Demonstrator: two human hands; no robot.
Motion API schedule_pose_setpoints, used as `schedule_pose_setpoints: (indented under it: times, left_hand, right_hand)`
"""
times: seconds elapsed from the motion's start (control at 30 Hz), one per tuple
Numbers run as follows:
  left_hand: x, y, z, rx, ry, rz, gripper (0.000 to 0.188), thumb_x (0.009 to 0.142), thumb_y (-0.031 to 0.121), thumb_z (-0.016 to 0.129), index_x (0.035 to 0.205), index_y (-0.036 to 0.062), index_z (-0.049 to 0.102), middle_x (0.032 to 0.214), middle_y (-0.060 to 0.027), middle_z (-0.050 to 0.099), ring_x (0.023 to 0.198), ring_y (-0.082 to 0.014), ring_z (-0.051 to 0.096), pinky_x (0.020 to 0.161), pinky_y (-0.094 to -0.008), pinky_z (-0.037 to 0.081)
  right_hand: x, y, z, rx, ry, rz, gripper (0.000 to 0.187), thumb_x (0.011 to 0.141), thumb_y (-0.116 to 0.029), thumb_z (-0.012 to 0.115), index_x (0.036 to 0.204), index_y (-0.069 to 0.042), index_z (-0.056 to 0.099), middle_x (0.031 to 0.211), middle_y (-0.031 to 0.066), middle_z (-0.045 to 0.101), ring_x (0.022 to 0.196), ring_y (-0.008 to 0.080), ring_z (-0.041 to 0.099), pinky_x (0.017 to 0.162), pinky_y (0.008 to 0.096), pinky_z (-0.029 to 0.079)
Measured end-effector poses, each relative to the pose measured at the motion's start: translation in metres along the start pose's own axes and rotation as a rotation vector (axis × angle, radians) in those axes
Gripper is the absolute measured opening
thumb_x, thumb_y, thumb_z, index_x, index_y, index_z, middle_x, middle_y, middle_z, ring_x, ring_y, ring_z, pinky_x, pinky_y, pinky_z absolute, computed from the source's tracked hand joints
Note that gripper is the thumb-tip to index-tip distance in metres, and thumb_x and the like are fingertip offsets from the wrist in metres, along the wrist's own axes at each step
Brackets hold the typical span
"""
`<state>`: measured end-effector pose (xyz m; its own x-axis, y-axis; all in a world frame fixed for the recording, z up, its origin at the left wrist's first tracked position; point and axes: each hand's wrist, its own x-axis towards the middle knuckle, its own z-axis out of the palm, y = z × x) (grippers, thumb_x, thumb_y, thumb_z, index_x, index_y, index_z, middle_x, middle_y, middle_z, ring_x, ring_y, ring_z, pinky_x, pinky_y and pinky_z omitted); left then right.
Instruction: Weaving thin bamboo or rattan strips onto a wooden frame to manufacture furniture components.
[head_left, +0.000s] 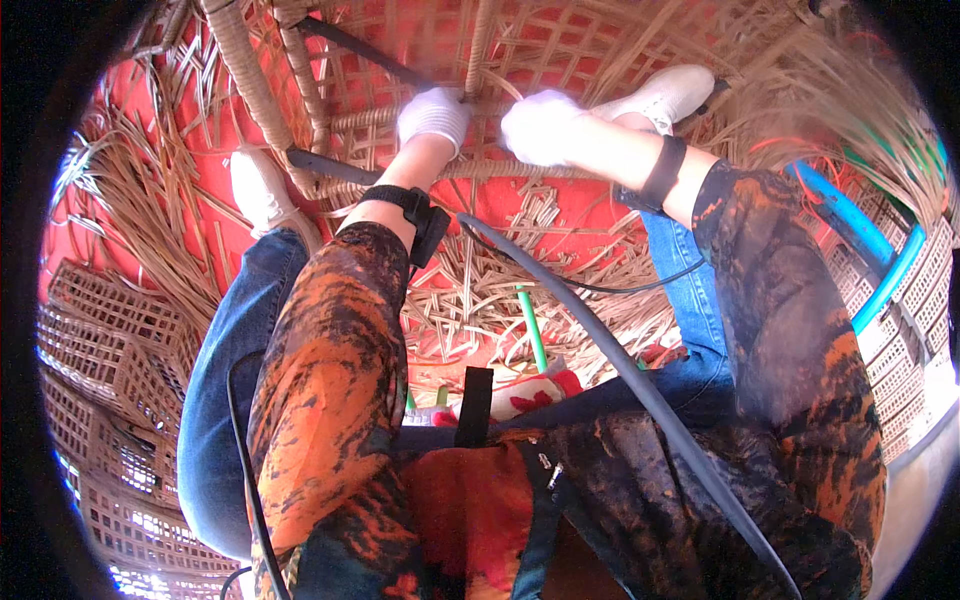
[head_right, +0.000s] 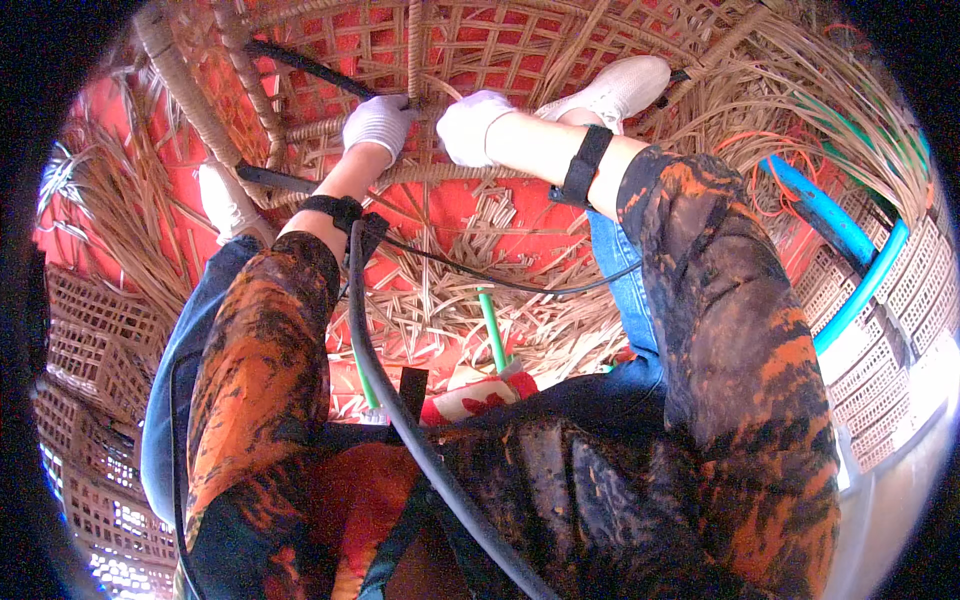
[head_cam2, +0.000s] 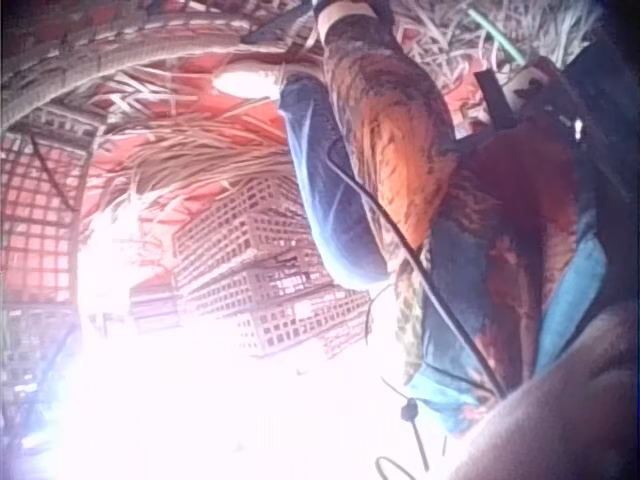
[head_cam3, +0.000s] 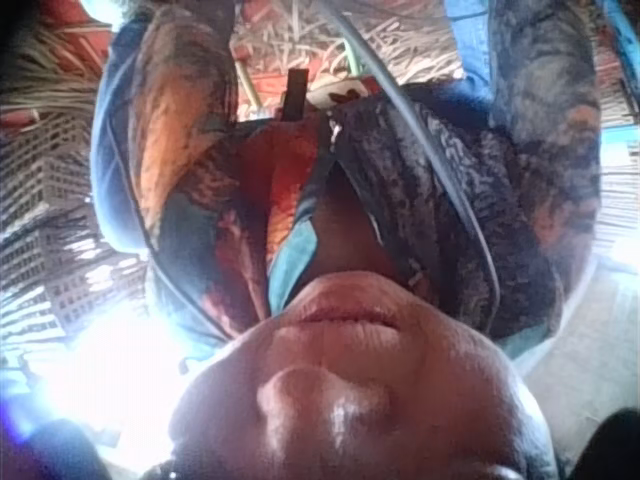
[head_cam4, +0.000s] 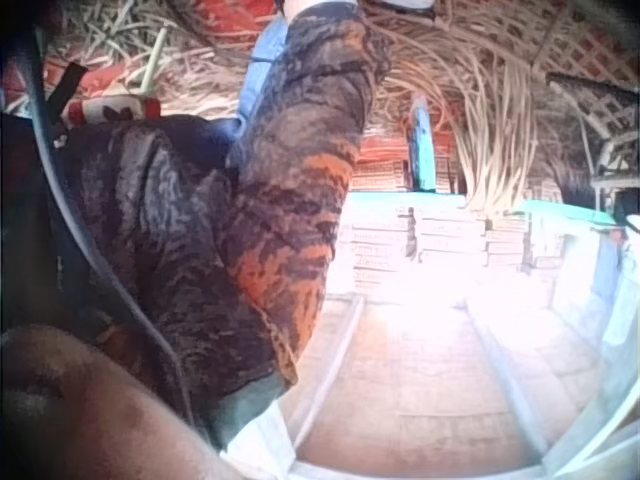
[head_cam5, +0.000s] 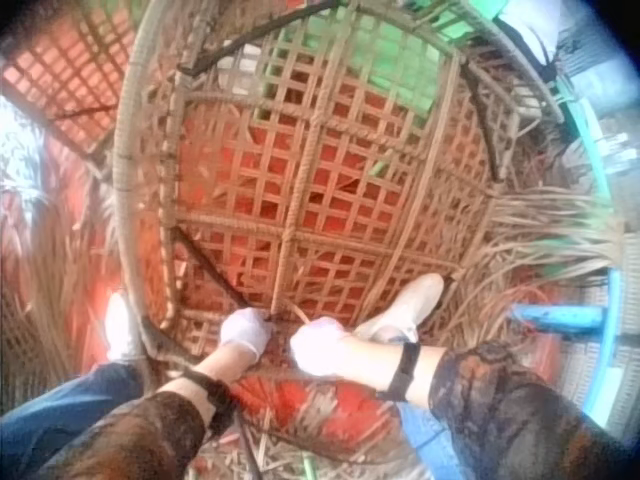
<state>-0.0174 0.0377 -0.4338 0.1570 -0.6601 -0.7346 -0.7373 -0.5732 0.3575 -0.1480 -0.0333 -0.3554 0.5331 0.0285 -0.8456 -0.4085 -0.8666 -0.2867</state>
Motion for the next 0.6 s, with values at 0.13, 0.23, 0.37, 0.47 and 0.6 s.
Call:
schedule_pose_setpoints:
  times: [0.13, 0.23, 0.37, 0.47, 0.6]
  left_hand:
    - [0.004, -0.015, -0.002, -0.108, -0.030, 0.040, 0.044, 0.082, 0.045, 0.057, 0.116, 0.0178, 0.063, 0.109, -0.0131, 0.064, 0.100, -0.0318, 0.061, 0.089, -0.0381, 0.048]
    - [0.000, -0.032, 0.002, -0.199, 0.032, 0.055, 0.045, 0.082, 0.045, 0.057, 0.115, 0.0149, 0.063, 0.105, -0.0143, 0.065, 0.096, -0.0331, 0.062, 0.087, -0.0374, 0.048]
    - [-0.001, 0.006, -0.005, -0.128, -0.004, 0.050, 0.042, 0.084, 0.045, 0.054, 0.114, 0.0174, 0.064, 0.108, -0.0136, 0.064, 0.098, -0.0328, 0.061, 0.087, -0.0403, 0.048]
    - [-0.003, 0.001, -0.005, 0.021, -0.045, 0.019, 0.039, 0.085, 0.044, 0.052, 0.113, 0.0198, 0.064, 0.111, -0.0130, 0.063, 0.100, -0.0325, 0.061, 0.087, -0.0422, 0.048]
    - [-0.013, -0.003, -0.003, 0.007, -0.006, 0.020, 0.035, 0.085, 0.038, 0.053, 0.115, 0.0217, 0.062, 0.108, -0.0130, 0.064, 0.100, -0.0323, 0.061, 0.088, -0.0414, 0.048]
  right_hand:
    - [-0.011, -0.019, -0.004, -0.176, 0.129, -0.091, 0.018, 0.075, -0.016, 0.057, 0.083, -0.009, 0.072, 0.080, 0.0092, 0.070, 0.075, 0.0262, 0.068, 0.062, 0.0410, 0.053]
    - [-0.005, -0.023, -0.005, -0.079, 0.175, -0.132, 0.017, 0.075, -0.016, 0.058, 0.081, -0.009, 0.072, 0.078, 0.0092, 0.069, 0.075, 0.0268, 0.068, 0.062, 0.0413, 0.053]
    - [-0.014, -0.004, 0.001, -0.099, 0.020, -0.050, 0.017, 0.075, -0.016, 0.058, 0.082, -0.009, 0.073, 0.080, 0.0095, 0.070, 0.076, 0.0270, 0.068, 0.063, 0.0408, 0.054]
    - [-0.009, -0.003, 0.019, -0.168, 0.196, -0.138, 0.012, 0.070, -0.014, 0.059, 0.071, -0.011, 0.070, 0.069, 0.0100, 0.066, 0.066, 0.0268, 0.066, 0.057, 0.0393, 0.052]
    - [-0.008, 0.004, 0.021, -0.229, 0.344, -0.177, 0.011, 0.067, -0.012, 0.059, 0.062, -0.011, 0.069, 0.059, 0.0096, 0.064, 0.057, 0.0268, 0.064, 0.052, 0.0378, 0.051]
